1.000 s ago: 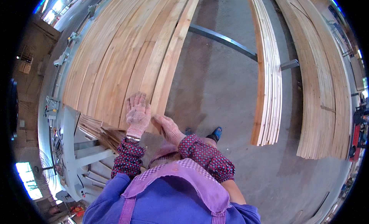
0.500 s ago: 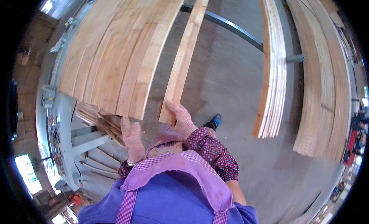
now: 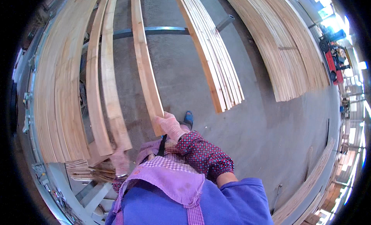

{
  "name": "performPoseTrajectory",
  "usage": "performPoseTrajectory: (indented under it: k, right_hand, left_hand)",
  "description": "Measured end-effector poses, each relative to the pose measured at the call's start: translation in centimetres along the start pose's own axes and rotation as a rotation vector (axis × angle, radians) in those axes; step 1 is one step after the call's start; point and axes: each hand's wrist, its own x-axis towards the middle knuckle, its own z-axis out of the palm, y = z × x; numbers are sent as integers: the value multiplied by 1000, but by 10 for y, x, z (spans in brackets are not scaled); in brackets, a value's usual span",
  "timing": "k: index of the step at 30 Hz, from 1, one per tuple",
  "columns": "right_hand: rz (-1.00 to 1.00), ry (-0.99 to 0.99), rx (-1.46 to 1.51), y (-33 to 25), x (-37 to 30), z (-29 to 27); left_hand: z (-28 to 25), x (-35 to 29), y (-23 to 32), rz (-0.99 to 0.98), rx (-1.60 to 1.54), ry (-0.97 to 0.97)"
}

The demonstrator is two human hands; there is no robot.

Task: The person picks up long, thin wooden planks from a pile and stacks them onto a metal rack. They handle the planks one by one, aligning them carefully before placing them on the rack. The person repeats this process, moving between the pile and the rack to build a neat stack.

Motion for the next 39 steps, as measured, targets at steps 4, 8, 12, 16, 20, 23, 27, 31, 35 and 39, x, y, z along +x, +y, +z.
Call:
performPoseTrajectory:
  k: [4,8,12,16,20,23,27,31,35,39]
  right_hand:
    - [-77,104,-417,4,3,1]
    - [-77,217,-737,-17,-12,1]
    - [-78,246,-682,-28,-22,-21]
    - [-86,294,-598,-16,-29,-53]
    - [-91,282,-588,-16,-28,-73]
    - [-95,234,-559,-40,-36,-77]
    - [-70,232,-485,-27,-41,-75]
    - [64,254,-452,-33,-28,-72]
    - [193,277,-488,-33,-17,-89]
    - [111,231,-271,4,-9,-97]
  left_hand:
    - [57,-22,32,26,-129,-151]
    - [89,-33,59,38,-192,-441]
    - [116,-34,84,105,-187,-701]
    - [139,-32,103,173,-163,-909]
    - [161,-28,117,226,-156,-1033]
    - [175,-24,124,212,-191,-1074]
    - [146,2,180,-322,-56,-1349]
    - [138,12,110,-563,-585,-1445]
    - [123,30,139,-657,-836,-1670]
    - [131,29,109,-746,-968,-1566]
